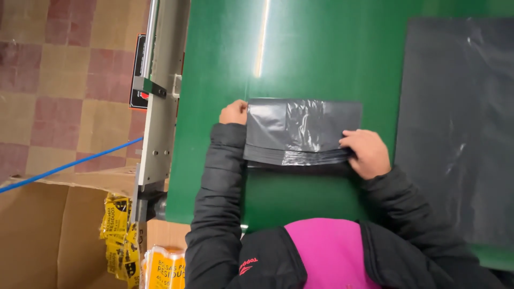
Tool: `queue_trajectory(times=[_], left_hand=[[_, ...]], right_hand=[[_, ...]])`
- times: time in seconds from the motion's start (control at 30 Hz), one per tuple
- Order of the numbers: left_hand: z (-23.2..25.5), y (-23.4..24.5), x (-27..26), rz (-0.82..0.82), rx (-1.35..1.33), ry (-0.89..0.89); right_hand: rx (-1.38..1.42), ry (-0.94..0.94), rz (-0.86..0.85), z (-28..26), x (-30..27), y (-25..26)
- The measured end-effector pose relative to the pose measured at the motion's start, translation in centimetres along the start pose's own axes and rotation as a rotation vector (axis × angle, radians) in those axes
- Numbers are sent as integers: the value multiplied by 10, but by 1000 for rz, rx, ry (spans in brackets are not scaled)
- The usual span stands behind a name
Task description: The person folds black plastic bags on a conveyor belt, inserts them into yellow printed packaging bags, and seals the packages using a benchtop heat sealer.
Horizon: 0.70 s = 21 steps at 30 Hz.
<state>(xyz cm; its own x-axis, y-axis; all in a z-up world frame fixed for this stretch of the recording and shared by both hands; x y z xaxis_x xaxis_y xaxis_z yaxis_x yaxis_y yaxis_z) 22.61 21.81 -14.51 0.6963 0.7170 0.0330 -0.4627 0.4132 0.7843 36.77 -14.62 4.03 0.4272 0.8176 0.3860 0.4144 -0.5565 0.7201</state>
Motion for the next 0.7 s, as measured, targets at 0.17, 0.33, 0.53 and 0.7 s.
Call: queue_trajectory(times=[0.17,0.33,0.53,0.7], left_hand=[[71,56,-11,90,158,23],[196,-30,-61,36,454,-547],[145,-29,-121,-112,528,-579],[128,49,-163,-256,467,-605]], right_hand=[[50,26,-259,-15,15,-14],[124,-381,-233,-22,89,-86],[-277,-125,-257,21,16,-141],[-403,-119,-122,41,-30,-78]])
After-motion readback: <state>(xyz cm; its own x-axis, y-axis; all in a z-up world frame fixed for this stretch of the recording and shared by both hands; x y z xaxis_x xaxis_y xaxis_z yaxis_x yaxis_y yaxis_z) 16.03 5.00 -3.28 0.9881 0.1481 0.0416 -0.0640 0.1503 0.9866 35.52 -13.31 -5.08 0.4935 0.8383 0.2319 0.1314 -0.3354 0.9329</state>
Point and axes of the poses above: each hand's wrist, its own x-axis towards the middle knuckle, its own y-axis out of the back of the hand, z = x × y, the point moved 7 cm from there along x, towards the middle knuckle, and after that the axes turned 7 degrees about x, right-handed, at the moved point
